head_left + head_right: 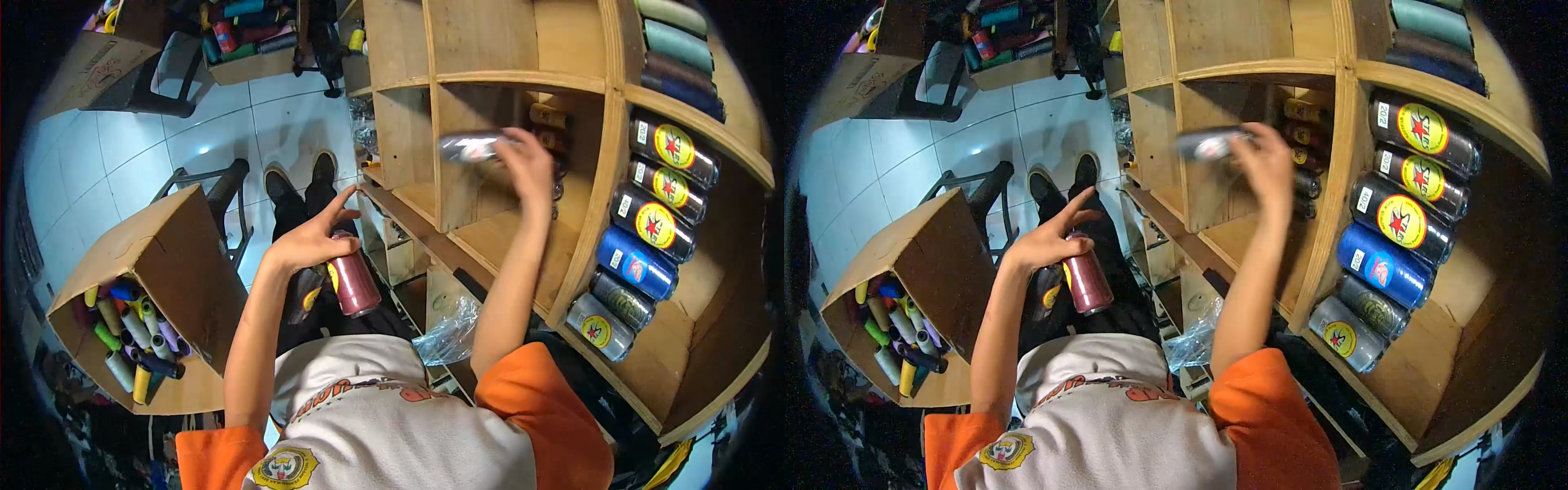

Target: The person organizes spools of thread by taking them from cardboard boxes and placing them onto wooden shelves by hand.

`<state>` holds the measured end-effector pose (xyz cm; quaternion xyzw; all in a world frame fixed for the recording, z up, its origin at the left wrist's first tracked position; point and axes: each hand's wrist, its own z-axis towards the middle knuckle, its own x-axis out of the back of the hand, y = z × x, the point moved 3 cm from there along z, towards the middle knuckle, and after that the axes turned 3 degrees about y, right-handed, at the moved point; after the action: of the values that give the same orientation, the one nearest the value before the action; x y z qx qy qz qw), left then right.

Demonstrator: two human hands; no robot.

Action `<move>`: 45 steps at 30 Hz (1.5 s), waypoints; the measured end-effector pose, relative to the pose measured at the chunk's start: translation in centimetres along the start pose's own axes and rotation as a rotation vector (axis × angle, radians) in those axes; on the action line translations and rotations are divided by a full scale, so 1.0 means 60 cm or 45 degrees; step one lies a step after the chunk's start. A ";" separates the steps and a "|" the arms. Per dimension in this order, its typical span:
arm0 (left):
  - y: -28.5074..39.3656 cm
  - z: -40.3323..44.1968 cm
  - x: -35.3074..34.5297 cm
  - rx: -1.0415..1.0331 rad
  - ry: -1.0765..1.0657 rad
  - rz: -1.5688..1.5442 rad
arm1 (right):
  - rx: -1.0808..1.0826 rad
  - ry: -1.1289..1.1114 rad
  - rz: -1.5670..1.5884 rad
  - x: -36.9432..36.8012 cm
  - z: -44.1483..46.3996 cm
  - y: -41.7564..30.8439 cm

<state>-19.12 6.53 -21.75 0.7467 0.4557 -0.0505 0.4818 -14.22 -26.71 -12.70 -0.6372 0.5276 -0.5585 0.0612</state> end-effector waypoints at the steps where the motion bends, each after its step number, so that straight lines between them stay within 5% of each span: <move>1: -0.014 -0.001 0.006 0.043 -0.005 -0.017 | -0.013 0.173 -0.112 0.043 0.049 0.045; 3: -0.034 -0.014 0.010 0.120 0.000 -0.023 | -0.226 0.306 -0.537 0.097 0.124 0.077; 8: -0.065 -0.042 0.024 0.172 0.017 -0.024 | 0.504 0.601 -1.350 0.158 0.315 0.166; 13: -0.083 -0.062 0.031 0.213 0.070 -0.104 | 0.514 0.797 -0.969 0.153 0.313 0.165; 18: -0.090 -0.063 0.034 0.216 0.116 0.001 | 0.414 0.994 -0.981 0.132 0.312 0.163; 22: -0.092 -0.065 0.030 0.207 0.136 -0.020 | 0.746 1.102 -1.130 0.157 0.347 0.190; 25: -0.085 -0.059 0.029 0.155 0.136 -0.184 | 0.690 1.164 -1.129 0.144 0.289 0.130; 29: -0.024 -0.047 0.020 0.026 0.357 -0.089 | 0.107 0.738 -0.573 0.069 0.174 0.099; 30: 0.000 -0.043 0.016 -0.015 0.420 0.005 | -0.085 0.232 -0.208 0.005 0.076 -0.001; 32: 0.026 -0.027 0.015 -0.155 0.568 0.164 | -0.001 -0.621 0.161 -0.092 -0.019 -0.020; 34: 0.059 -0.015 0.015 -0.142 0.667 0.402 | 0.047 -1.077 0.291 -0.174 -0.123 -0.042; 36: 0.070 -0.003 0.018 -0.120 0.769 0.465 | 0.243 -1.121 -0.173 -0.189 -0.187 -0.094; 39: 0.089 0.000 0.013 -0.047 0.765 0.515 | 0.379 -0.887 -0.256 -0.208 -0.202 -0.077; 42: 0.076 0.008 0.007 -0.184 0.737 0.611 | -0.109 -1.168 -0.174 -0.183 -0.199 -0.081; 43: 0.102 -0.007 -0.012 -0.028 0.659 0.336 | -0.177 -1.087 0.219 -0.201 -0.183 0.021; 45: 0.091 -0.003 -0.011 0.060 0.629 0.115 | -0.347 -0.882 0.651 -0.157 -0.157 0.037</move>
<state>-15.61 5.60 -17.65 0.7671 0.5245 0.1446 0.3400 -21.17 -15.88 -16.82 -0.6380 0.6852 -0.2046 0.2857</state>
